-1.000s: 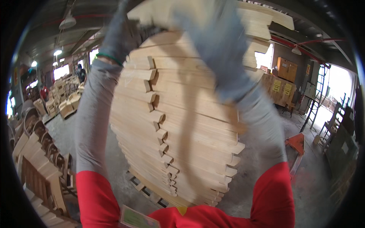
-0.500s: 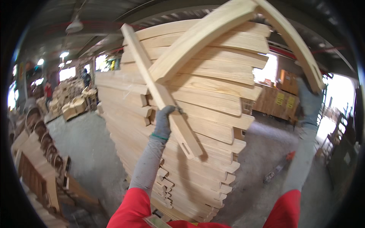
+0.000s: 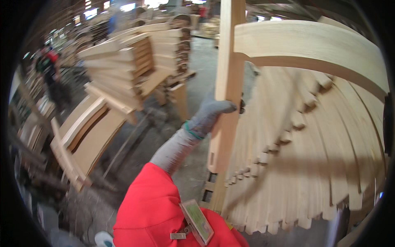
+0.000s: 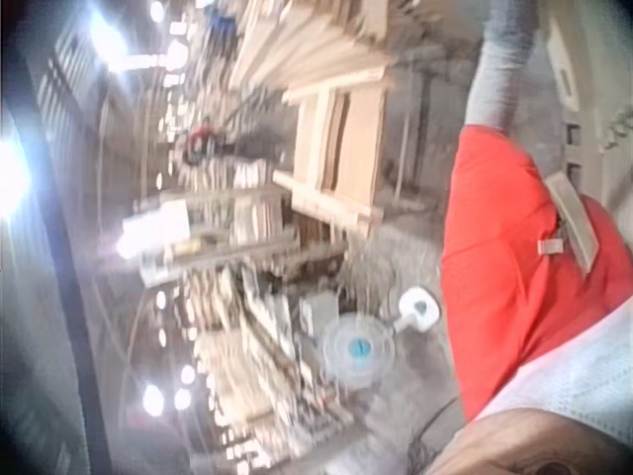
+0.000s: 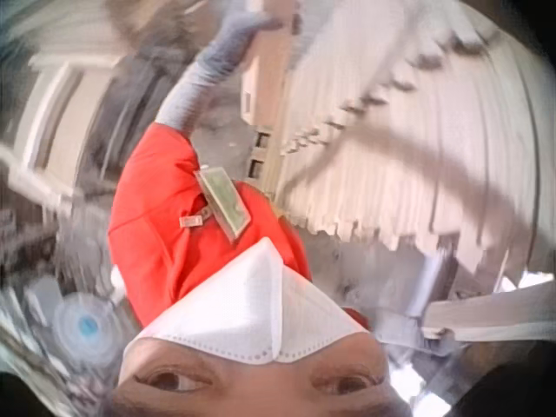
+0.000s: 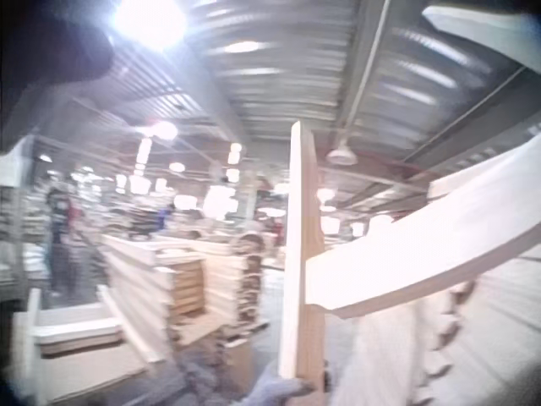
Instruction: The person applies a white liquid to the edges of wooden chair parts using a brush and a small container. After coating several pieces, the person uses a pallet jack to move a stack of wooden parts and then places the treated chair frame onto the stack.
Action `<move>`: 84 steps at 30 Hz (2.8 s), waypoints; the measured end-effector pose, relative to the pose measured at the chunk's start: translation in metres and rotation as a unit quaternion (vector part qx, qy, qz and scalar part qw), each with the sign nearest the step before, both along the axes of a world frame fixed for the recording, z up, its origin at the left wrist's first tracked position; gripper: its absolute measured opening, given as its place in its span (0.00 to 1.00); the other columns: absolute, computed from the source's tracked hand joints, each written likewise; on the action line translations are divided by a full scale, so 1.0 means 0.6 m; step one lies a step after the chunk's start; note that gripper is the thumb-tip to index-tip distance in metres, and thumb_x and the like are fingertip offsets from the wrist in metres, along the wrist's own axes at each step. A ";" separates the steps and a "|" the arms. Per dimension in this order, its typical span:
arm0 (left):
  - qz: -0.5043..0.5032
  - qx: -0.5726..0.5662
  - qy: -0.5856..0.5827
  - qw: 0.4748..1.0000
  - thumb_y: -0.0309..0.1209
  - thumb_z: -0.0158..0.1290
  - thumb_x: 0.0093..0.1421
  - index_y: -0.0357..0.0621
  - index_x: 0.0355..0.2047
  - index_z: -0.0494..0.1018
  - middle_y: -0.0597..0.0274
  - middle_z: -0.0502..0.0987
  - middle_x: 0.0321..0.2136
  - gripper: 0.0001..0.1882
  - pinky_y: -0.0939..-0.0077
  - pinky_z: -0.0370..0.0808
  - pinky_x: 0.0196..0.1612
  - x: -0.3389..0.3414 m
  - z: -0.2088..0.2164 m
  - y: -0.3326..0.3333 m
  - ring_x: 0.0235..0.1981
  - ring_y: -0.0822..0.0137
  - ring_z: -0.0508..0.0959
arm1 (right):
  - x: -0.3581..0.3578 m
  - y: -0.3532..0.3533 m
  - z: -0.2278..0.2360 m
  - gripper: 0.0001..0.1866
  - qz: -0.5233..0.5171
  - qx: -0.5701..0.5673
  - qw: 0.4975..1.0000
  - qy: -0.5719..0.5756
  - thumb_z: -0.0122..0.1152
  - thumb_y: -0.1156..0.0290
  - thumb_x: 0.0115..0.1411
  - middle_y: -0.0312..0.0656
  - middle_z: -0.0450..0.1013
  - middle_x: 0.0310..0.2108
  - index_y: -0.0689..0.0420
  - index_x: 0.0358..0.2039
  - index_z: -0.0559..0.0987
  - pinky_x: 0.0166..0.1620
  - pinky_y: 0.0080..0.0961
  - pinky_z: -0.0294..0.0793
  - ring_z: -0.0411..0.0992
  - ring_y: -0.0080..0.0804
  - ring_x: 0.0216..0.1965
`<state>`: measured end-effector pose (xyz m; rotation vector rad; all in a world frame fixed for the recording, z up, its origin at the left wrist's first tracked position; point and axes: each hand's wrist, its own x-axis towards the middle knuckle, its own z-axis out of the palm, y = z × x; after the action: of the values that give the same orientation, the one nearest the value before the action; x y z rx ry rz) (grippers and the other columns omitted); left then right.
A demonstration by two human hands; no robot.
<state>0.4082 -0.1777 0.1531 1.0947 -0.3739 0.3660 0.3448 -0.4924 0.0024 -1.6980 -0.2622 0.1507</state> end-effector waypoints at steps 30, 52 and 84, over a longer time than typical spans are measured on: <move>0.680 -0.034 0.370 0.632 0.33 0.56 0.38 0.37 0.59 0.56 0.53 0.69 0.46 0.45 0.76 0.74 0.37 -0.948 -0.144 0.505 0.35 0.65 0.76 | 0.016 0.943 0.109 0.46 0.522 0.121 0.806 0.251 0.63 0.64 0.35 0.54 0.68 0.48 0.70 0.56 0.60 0.44 0.36 0.76 0.73 0.42 0.42; 0.607 -0.289 0.260 0.693 0.35 0.45 0.60 0.40 0.56 0.62 0.59 0.69 0.50 0.24 0.73 0.64 0.55 -0.830 -0.320 0.801 0.52 0.68 0.67 | 0.222 1.427 -0.129 0.26 0.535 0.157 0.773 0.301 0.43 0.63 0.65 0.49 0.54 0.61 0.68 0.58 0.61 0.65 0.28 0.48 0.52 0.37 0.63; 0.406 0.461 0.521 0.593 0.34 0.52 0.57 0.45 0.48 0.70 0.53 0.73 0.45 0.18 0.64 0.68 0.48 -0.721 -0.565 0.498 0.45 0.55 0.73 | -0.012 0.794 -0.427 0.28 0.581 -0.548 0.596 -0.084 0.60 0.46 0.49 0.48 0.75 0.40 0.57 0.41 0.77 0.47 0.32 0.69 0.72 0.43 0.44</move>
<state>-0.0244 0.1210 -0.1859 2.2729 1.2201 0.2330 0.3376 -0.0160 -0.2536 -2.4361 -1.7164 1.3760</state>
